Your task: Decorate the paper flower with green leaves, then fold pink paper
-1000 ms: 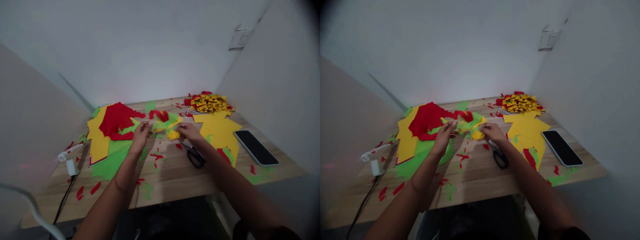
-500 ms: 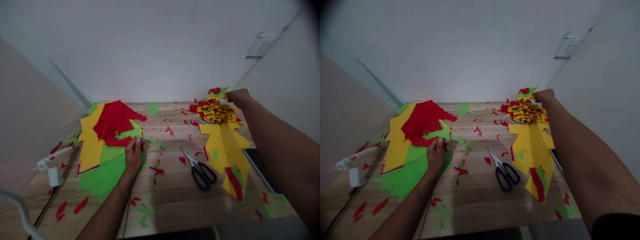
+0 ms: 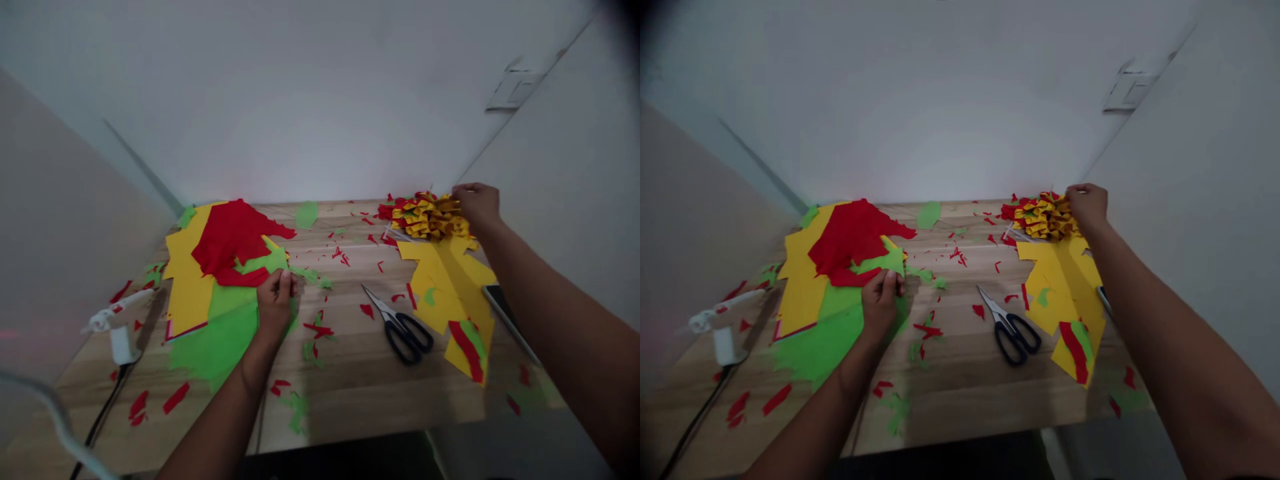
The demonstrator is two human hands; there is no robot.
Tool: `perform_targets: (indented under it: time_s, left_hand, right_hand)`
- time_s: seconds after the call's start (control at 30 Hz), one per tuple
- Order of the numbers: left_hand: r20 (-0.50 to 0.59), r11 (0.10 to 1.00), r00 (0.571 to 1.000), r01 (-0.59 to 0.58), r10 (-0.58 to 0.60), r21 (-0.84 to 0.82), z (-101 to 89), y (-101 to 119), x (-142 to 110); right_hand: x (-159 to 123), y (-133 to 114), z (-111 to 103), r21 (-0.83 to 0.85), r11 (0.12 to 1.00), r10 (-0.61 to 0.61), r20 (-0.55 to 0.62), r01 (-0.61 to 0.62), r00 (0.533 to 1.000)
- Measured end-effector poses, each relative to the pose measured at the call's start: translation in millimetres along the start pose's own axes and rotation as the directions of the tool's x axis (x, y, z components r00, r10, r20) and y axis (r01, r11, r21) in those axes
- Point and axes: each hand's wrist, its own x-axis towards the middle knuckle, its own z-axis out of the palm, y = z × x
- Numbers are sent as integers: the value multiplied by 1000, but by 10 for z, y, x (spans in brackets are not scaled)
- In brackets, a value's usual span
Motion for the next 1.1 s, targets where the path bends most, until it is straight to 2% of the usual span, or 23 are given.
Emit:
perform_targets:
  time_s: [0.07,0.13,0.23,0.3,0.37,0.43,0.5,0.57,0.67,0.8,0.93,1.03,1.1]
  left_hand:
    - [32,998,999,-7,5,54,13,42,-9]
    - [122,992,993,-9,-6,126,16,115,-9]
    - [349,971,932,8,-94,240,-65,270,27]
    - [430,934,893,-35,-131,356,-211,369,97]
    - [389,842,916,-133,-96,522,-423,416,226]
    - [252,678,967,-164,-32,716,-665,377,415]
    - [110,518,991,-55,-76,854,-889,246,637]
    - [71,411,979,14,-191,911,-1060,59,844]
    - [89,349,946,26,-311,937,-1202,-198,1035]
    - [214,393,940,-97,-265,915,-1253,-321,1060]
    - [229,428,953,-127,-196,895,-1240,-238,959]
    - [187,523,980,-126,-65,843,-1214,-111,848]
    - [217,577,976,-172,-9,798,-1193,-34,765]
  right_hand:
    - [-311,-108,72,131,991,23,59,-30,998]
    - [-661,-216,163,233,971,12,145,-46,989]
    - [-1188,-371,302,324,944,-53,321,-57,945]
    - [-1495,-463,369,359,932,-126,439,-44,890]
    - [-1743,-541,394,375,927,-244,563,19,790]
    - [-1929,-599,374,360,927,-334,654,109,679]
    - [-2062,-636,321,323,926,-372,706,193,602]
    - [-2160,-647,252,271,929,-369,739,253,564]
    - [-2274,-610,151,202,938,-333,756,283,563]
    - [-2396,-483,38,145,949,-288,755,279,589]
    - [-2465,-336,-46,114,955,-267,734,274,625]
    - [-2464,-245,-75,90,957,-258,696,276,670]
    - [-2454,-204,-74,65,957,-256,647,283,718]
